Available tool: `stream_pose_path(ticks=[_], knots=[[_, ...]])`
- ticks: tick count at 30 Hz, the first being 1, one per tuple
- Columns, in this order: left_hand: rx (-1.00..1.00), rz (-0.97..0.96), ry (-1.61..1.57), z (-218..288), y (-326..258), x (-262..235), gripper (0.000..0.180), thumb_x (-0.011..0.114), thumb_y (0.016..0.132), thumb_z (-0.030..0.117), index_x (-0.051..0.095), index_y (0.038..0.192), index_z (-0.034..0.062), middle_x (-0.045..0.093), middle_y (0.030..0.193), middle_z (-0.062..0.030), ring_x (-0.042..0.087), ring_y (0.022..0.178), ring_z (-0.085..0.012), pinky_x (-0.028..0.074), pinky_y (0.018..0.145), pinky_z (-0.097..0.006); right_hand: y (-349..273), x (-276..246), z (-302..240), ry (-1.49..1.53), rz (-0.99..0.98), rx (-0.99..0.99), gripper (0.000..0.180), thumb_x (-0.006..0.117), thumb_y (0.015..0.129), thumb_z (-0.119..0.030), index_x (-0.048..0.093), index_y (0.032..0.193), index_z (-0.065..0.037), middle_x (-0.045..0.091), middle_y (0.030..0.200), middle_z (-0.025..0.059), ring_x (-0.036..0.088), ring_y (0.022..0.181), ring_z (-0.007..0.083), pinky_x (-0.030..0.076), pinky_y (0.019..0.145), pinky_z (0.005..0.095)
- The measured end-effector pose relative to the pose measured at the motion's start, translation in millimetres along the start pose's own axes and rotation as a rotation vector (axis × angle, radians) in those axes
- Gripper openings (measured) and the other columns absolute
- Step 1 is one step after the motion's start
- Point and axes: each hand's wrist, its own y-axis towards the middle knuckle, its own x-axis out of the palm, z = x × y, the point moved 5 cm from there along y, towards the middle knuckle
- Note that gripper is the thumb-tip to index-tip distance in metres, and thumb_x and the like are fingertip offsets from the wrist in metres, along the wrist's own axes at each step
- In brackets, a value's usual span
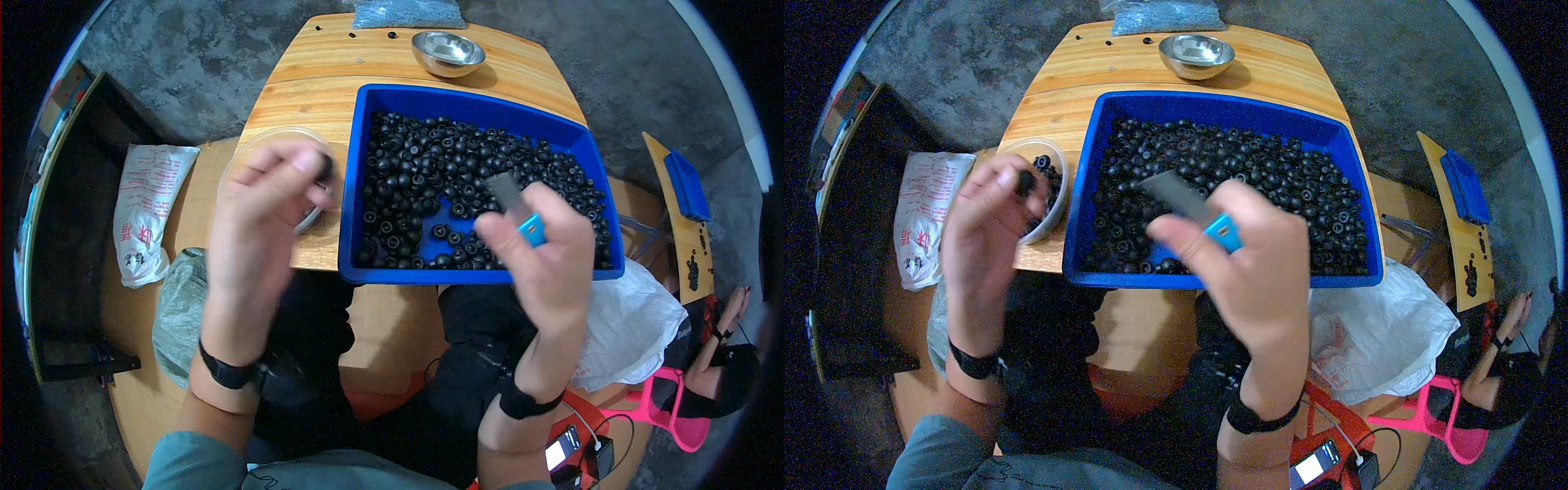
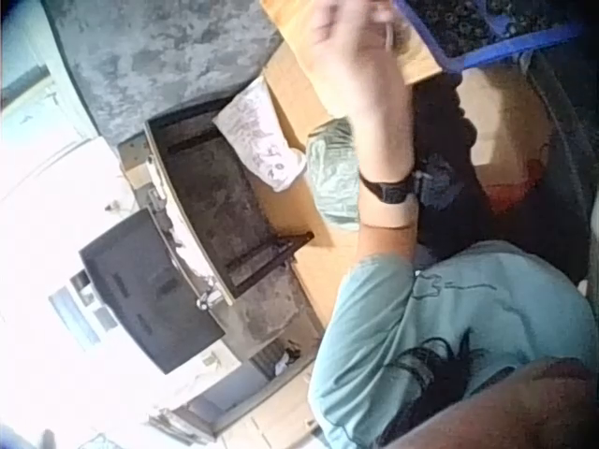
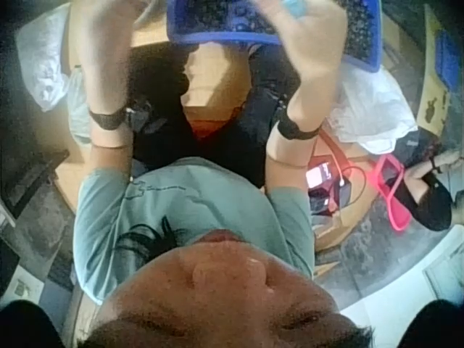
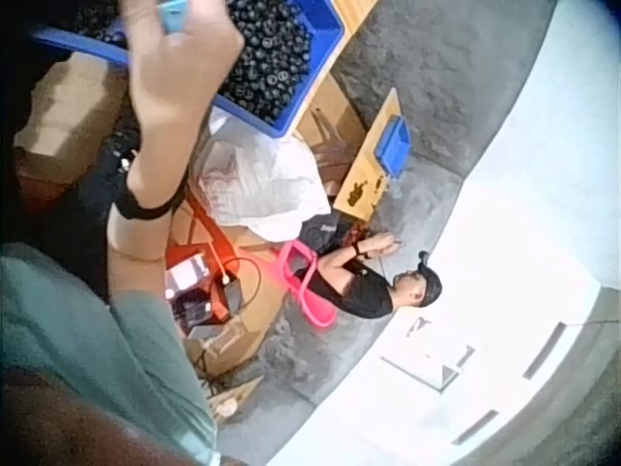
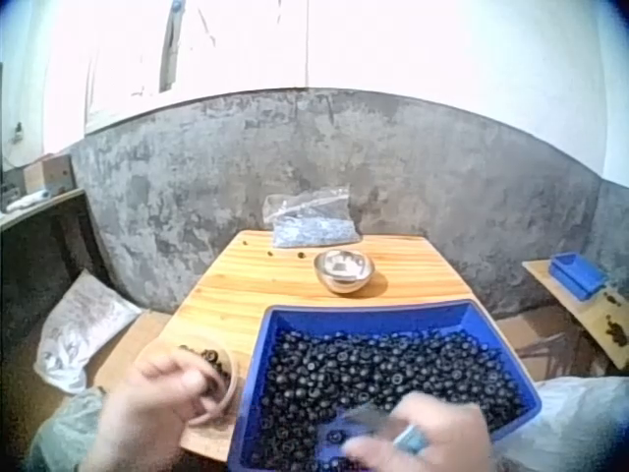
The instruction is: Using a small utility knife to trim excess plastic (flash) from black plastic rings/gaskets.
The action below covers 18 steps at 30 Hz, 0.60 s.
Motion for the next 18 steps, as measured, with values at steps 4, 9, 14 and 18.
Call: stream_pose_path(ticks=[4, 9, 14, 18], knots=[[0.190, 0.280, 0.400, 27.0, 13.5, -51.7, 0.014, 0.059, 0.080, 0.003, 0.062, 0.093, -0.0012, 0.062, 0.086, -0.0040, 0.055, 0.080, -0.0091, 0.042, 0.075, -0.022, 9.4, 11.9, 34.0, -0.017, -0.024, 0.075, 0.030, 0.073, 0.071, -0.024, 0.054, 0.065, -0.001, 0.053, 0.056, 0.0155, 0.051, 0.051, 0.0314, 0.039, 0.049, 0.0360], [0.181, 0.304, 0.396, 19.2, 10.7, -37.3, 0.016, 0.059, 0.079, 0.000, 0.062, 0.094, -0.0021, 0.061, 0.087, -0.0046, 0.055, 0.083, -0.0092, 0.041, 0.078, -0.021, 15.5, 50.2, 40.1, -0.372, -0.360, 0.105, 0.020, 0.072, 0.066, -0.018, 0.062, 0.074, -0.003, 0.062, 0.072, 0.0173, 0.060, 0.074, 0.0355, 0.048, 0.068, 0.0432], [0.117, 0.215, 0.360, 9.0, 8.7, -22.5, 0.014, 0.059, 0.079, -0.001, 0.062, 0.093, -0.0021, 0.062, 0.086, -0.0043, 0.057, 0.081, -0.0091, 0.042, 0.077, -0.021, 22.7, 68.0, 47.3, -0.483, -0.366, -0.006, 0.021, 0.073, 0.063, -0.015, 0.063, 0.075, -0.002, 0.060, 0.067, 0.0167, 0.060, 0.063, 0.0303, 0.045, 0.059, 0.0383], [0.013, 0.113, 0.349, 0.7, 3.4, -11.8, 0.011, 0.059, 0.080, -0.002, 0.063, 0.090, -0.0017, 0.063, 0.083, -0.0026, 0.057, 0.075, -0.0078, 0.044, 0.071, -0.019, 26.6, 57.9, 42.6, -0.217, -0.330, 0.070, 0.019, 0.072, 0.066, -0.012, 0.063, 0.079, -0.001, 0.058, 0.060, 0.0099, 0.057, 0.055, 0.0205, 0.043, 0.054, 0.0303]])
